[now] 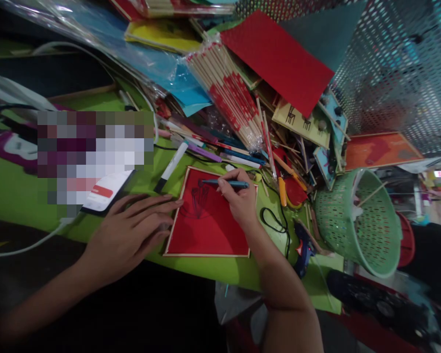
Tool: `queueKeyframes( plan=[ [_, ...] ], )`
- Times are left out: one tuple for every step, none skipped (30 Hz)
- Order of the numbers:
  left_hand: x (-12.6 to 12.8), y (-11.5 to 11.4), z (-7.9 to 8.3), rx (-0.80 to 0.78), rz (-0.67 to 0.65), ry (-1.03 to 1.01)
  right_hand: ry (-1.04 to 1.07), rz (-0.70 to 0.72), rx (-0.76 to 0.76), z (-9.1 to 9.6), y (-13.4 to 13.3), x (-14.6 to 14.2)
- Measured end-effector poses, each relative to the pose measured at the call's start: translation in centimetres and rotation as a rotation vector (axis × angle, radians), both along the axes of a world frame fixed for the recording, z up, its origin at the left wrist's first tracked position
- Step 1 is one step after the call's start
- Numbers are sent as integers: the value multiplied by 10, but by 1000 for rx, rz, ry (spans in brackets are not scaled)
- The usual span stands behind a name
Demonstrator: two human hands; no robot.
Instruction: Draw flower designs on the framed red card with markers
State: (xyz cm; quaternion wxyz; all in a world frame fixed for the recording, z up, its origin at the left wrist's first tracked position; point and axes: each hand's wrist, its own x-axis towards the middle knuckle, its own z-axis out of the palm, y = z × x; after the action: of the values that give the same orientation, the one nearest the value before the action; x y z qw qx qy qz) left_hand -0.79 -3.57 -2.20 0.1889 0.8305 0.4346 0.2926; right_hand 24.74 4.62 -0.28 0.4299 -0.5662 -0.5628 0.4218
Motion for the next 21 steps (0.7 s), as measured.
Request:
queueKeyframes(
  plan=[
    [0,0,0,2,-1,2,-1,-1,2,0,0,0],
    [0,0,0,1,-1,4,-3,-3,2,0,0,0],
    [0,0,1,-2,-2,5,-3,-6,0,0,-1,0],
    [0,0,1,-7,-3,5,-2,-7,-3,0,-1,0],
    [0,0,1,-12,-2,4,2,-5,-4,0,-1,0],
    [0,0,1,-14,-1,4,7,-2,-4,1,0,0],
    [0,0,1,-14,0,3,13,2,-2,1,0,-1],
    [0,0,1,-13,0,4,18,6,-2,1,0,-1],
    [0,0,1,-12,0,4,21,7,-1,1,0,-1],
    [0,1,1,-11,1,4,20,6,-2,1,0,-1],
    [0,1,1,-11,2,1,17,2,-5,1,0,-1],
    [0,0,1,-11,1,-2,11,0,-9,1,0,-1],
    [0,0,1,-11,2,-6,5,-2,-12,1,0,-1],
    [0,0,1,-10,2,-9,-2,-3,-17,1,0,-1],
    [0,0,1,-7,2,-12,-7,-1,-20,1,0,0],
    [0,0,1,-7,2,-11,-10,2,-22,1,0,0],
    [0,0,1,-8,4,-9,-9,5,-22,1,-1,0],
    [0,0,1,-11,4,-6,-6,6,-19,1,-1,0],
    [-1,0,0,-13,4,-3,-4,6,-16,1,-1,0],
    [-1,0,0,-13,2,-1,-3,5,-14,1,-1,0],
    [-1,0,0,-13,1,0,-3,2,-13,1,-1,-1]
  ],
)
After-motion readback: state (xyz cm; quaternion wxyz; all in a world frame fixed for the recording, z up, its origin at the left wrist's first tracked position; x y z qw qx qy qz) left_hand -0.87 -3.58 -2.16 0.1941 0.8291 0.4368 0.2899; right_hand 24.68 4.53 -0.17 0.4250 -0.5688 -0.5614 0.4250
